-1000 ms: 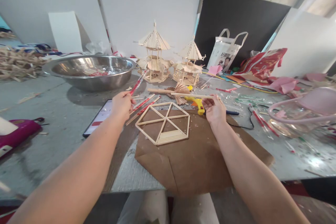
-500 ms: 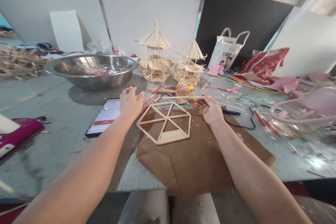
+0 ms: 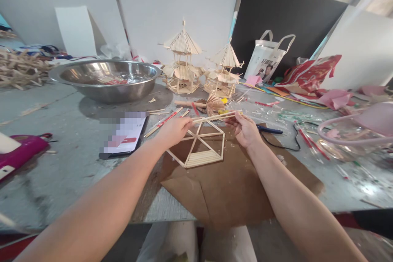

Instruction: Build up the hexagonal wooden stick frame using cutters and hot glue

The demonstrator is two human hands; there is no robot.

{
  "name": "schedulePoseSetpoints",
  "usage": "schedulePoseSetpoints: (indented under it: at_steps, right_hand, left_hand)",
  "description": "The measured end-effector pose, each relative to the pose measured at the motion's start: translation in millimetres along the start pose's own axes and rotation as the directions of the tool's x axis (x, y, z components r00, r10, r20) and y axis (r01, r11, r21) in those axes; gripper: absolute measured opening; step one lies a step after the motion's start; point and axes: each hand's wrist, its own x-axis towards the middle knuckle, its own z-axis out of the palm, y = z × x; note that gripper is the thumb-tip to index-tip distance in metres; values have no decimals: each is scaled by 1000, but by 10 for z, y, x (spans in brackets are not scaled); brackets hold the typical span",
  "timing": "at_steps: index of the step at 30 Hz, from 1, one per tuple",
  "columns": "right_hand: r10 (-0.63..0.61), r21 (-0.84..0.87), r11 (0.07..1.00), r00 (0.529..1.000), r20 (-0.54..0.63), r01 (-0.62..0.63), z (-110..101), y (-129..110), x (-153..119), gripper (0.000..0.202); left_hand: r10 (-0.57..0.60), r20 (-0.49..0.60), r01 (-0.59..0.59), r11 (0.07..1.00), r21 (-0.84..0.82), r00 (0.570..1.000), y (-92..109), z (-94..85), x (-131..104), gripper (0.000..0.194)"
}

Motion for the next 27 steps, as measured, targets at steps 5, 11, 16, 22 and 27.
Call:
schedulePoseSetpoints:
  at_steps: [5, 11, 16, 22, 27]
  right_hand:
    - [6, -21, 1000, 998, -62, -7, -14, 10, 17, 6]
    - [-60, -41, 998, 987, -146, 54, -43, 18, 44, 7]
    - [-104, -41, 994, 981, -164, 98, -66, 22, 62, 8]
    - [-112, -31, 994, 982, -154, 108, -86, 30, 78, 9]
    - [-103, -24, 995, 985, -137, 100, -85, 29, 83, 10]
  left_hand:
    - [-85, -68, 82, 996, -44, 994, -80, -8, 12, 40]
    - [-272, -114, 288, 944, 161, 955, -233, -49, 30, 40]
    - [-437, -83, 443, 860, 254, 895, -283, -107, 39, 34]
    - [-494, -10, 469, 819, 329, 869, -408, -72, 79, 33]
    - [-486, -51, 468, 803, 369, 873, -418, -37, 89, 34]
